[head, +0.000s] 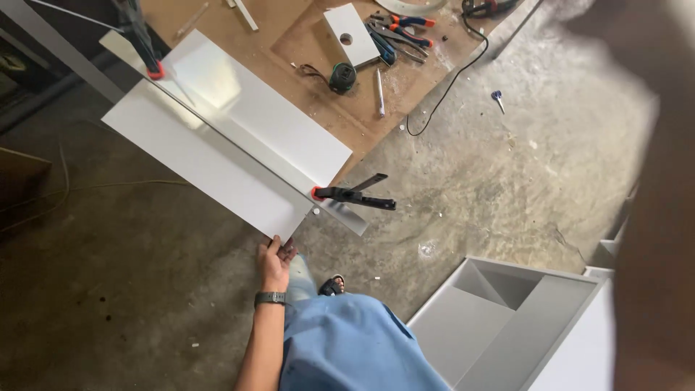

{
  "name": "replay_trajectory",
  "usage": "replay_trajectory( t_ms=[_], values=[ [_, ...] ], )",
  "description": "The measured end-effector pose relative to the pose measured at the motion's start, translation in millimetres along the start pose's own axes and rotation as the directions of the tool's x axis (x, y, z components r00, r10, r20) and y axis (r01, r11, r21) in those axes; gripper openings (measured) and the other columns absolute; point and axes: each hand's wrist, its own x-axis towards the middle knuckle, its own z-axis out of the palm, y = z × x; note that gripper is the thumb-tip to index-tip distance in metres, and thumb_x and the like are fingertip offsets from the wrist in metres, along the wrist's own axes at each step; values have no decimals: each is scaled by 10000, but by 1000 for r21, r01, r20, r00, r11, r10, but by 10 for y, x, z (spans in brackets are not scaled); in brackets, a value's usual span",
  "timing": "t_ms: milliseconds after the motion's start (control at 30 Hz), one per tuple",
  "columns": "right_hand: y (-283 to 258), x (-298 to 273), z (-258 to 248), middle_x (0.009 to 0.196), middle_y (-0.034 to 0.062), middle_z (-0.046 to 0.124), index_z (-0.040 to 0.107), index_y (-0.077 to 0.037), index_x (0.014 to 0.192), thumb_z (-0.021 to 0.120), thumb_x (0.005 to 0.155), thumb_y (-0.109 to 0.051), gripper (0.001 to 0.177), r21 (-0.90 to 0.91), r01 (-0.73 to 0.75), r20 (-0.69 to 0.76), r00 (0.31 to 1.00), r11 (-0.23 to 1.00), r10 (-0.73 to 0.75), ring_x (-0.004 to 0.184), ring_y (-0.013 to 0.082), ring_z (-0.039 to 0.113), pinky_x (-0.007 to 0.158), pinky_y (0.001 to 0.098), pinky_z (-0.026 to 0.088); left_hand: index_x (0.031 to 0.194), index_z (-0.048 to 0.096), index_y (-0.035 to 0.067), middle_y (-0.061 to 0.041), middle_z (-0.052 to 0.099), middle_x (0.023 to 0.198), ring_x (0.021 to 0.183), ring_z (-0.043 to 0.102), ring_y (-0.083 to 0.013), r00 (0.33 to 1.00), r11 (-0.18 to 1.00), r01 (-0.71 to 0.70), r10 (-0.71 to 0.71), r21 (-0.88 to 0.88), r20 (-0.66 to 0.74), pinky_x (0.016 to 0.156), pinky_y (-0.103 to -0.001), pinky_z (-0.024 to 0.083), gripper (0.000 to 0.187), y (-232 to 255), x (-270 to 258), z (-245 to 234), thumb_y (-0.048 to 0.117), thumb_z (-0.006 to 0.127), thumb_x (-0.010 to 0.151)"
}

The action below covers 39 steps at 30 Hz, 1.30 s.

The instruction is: The recorder measures, clamps, and then cuts a white wood panel using a circular saw in a workshop.

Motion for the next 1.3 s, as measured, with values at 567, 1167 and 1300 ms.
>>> replay_trajectory(
  t_ms=[567, 1167, 1300],
  values=[
    [2585, -7, 3509, 1481, 136, 548, 443, -112, 1491, 832, 683, -362, 931, -359, -121, 607, 723, 925, 330, 1300, 289, 598, 1084, 362, 463, 928, 549, 175, -18, 736, 1042, 867, 691, -156, 985, 942, 84, -30, -325, 168, 763, -357, 577, 92, -545, -99, 1148, 245, 583, 977],
    [2821, 152, 3617, 1211, 180, 697, 516, -120, 1430, 759, 815, -432, 731, -123, 10, 814, 574, 992, 95, 1057, 275, 667, 912, 376, 510, 1214, 652, 133, 17, 609, 883, 594, 462, -56, 950, 953, -288, 271, -97, -158, 431, -217, 333, 220, -1575, 754, 1042, 215, 580, 1023],
    [3104, 186, 3367, 1448, 146, 616, 354, -109, 1575, 800, 856, -440, 909, -2, -320, 828, 531, 947, 181, 1303, 239, 570, 1087, 357, 433, 1250, 668, 88, -94, 627, 1096, 960, 620, -259, 406, -94, -601, 819, 793, 405, 815, -365, 530, 497, -1022, 58, 807, 52, 559, 767]
  ],
)
